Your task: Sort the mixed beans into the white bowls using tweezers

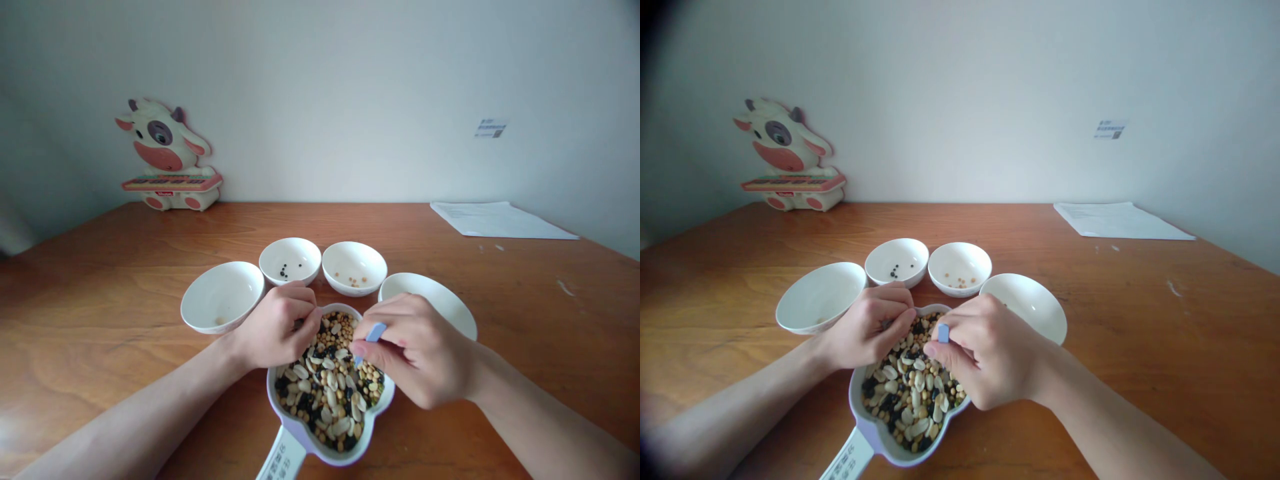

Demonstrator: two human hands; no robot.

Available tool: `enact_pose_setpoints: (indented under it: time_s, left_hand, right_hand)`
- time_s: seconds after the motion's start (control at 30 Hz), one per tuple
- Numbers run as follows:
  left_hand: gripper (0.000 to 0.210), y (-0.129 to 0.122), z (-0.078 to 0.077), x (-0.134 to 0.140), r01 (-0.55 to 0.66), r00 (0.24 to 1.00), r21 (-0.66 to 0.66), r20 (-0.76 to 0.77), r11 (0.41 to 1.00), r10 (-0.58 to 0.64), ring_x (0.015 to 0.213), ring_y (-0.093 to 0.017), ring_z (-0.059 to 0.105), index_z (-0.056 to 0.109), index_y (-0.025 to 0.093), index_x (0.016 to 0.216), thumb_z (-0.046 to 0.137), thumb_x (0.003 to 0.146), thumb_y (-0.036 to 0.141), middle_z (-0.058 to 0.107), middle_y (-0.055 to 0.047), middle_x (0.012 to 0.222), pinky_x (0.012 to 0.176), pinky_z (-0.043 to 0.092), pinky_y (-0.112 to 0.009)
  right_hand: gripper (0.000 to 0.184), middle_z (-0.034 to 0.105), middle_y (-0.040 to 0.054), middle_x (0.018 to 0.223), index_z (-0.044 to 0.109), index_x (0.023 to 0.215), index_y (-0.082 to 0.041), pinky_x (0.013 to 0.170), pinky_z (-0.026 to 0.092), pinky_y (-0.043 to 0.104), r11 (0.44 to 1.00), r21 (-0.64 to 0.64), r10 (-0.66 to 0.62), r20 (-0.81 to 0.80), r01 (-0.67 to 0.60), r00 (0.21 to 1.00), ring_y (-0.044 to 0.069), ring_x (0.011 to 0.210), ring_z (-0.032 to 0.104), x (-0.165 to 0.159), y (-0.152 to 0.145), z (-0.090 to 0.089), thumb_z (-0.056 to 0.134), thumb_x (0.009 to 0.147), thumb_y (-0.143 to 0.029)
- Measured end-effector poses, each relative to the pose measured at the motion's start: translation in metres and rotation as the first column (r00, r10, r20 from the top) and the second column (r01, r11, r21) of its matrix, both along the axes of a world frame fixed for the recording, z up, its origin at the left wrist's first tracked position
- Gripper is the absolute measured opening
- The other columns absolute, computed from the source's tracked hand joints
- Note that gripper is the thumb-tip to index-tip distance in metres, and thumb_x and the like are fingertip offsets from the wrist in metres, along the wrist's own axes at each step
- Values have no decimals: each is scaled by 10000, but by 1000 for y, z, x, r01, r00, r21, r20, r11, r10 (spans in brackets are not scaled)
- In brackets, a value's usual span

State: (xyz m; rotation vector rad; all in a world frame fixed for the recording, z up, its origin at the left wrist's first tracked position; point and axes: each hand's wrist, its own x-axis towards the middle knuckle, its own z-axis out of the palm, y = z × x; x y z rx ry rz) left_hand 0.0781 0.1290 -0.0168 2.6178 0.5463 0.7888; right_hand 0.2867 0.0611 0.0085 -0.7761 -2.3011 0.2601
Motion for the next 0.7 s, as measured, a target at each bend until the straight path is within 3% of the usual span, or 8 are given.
enact_pose_setpoints:
  time_s: [0.07, 0.13, 0.23, 0.3, 0.5, 0.7]
  left_hand:
    - [431, 1, 0, 0, 8, 1000, 7, -10, 1000, -8, 645, -140, 536, 539, 153, 529, 405, 939, 152, 600, -61, 635, 636, 441, -293]
    - [427, 1, 0, -1, 21, 1000, 8, -22, 1000, -21, 660, -143, 535, 534, 152, 529, 408, 937, 146, 604, -60, 644, 647, 440, -296]
    - [423, 1, -1, -1, 20, 999, -9, -27, 1000, -20, 647, -141, 519, 521, 149, 533, 405, 939, 143, 597, -58, 631, 640, 431, -296]
    - [415, 1, -1, -1, 15, 1000, -23, -22, 1000, -15, 639, -139, 511, 513, 147, 536, 410, 938, 141, 590, -54, 621, 634, 425, -293]
    - [406, 1, -2, -1, 4, 1000, -57, -7, 998, -5, 626, -131, 506, 518, 141, 544, 418, 938, 146, 567, -46, 619, 631, 418, -287]
    - [412, 1, -3, -2, -7, 1000, -68, -17, 998, 6, 634, -131, 507, 515, 137, 549, 409, 947, 154, 563, -50, 633, 634, 417, -286]
  right_hand:
    - [258, 607, 8, 559, 591, 668, -170, 486, 357, 255, 995, 83, -50, -61, 55, 997, 111, 473, 478, 7, 0, 8, 492, 905, -151]
    - [247, 656, 15, 608, 608, 694, -180, 506, 392, 252, 972, 127, -188, -70, 195, 980, 120, 509, 541, 16, 0, 16, 496, 913, -163]
    - [292, 647, 20, 556, 606, 637, -193, 488, 389, 259, 892, 239, -374, -87, 384, 923, 133, 486, 563, 32, 4, 23, 523, 917, -203]
    - [342, 598, 13, 497, 589, 589, -192, 486, 378, 263, 876, 256, -408, -54, 408, 911, 133, 462, 544, 40, 8, 23, 531, 923, -239]
    - [313, 586, 13, 509, 640, 645, -158, 482, 337, 263, 909, 161, -405, 121, 384, 906, 115, 447, 487, 45, 19, 13, 509, 918, -236]
    - [354, 467, -10, 449, 561, 553, -161, 471, 280, 277, 878, 231, -446, 75, 420, 892, 100, 420, 385, 40, 17, 11, 504, 899, -209]
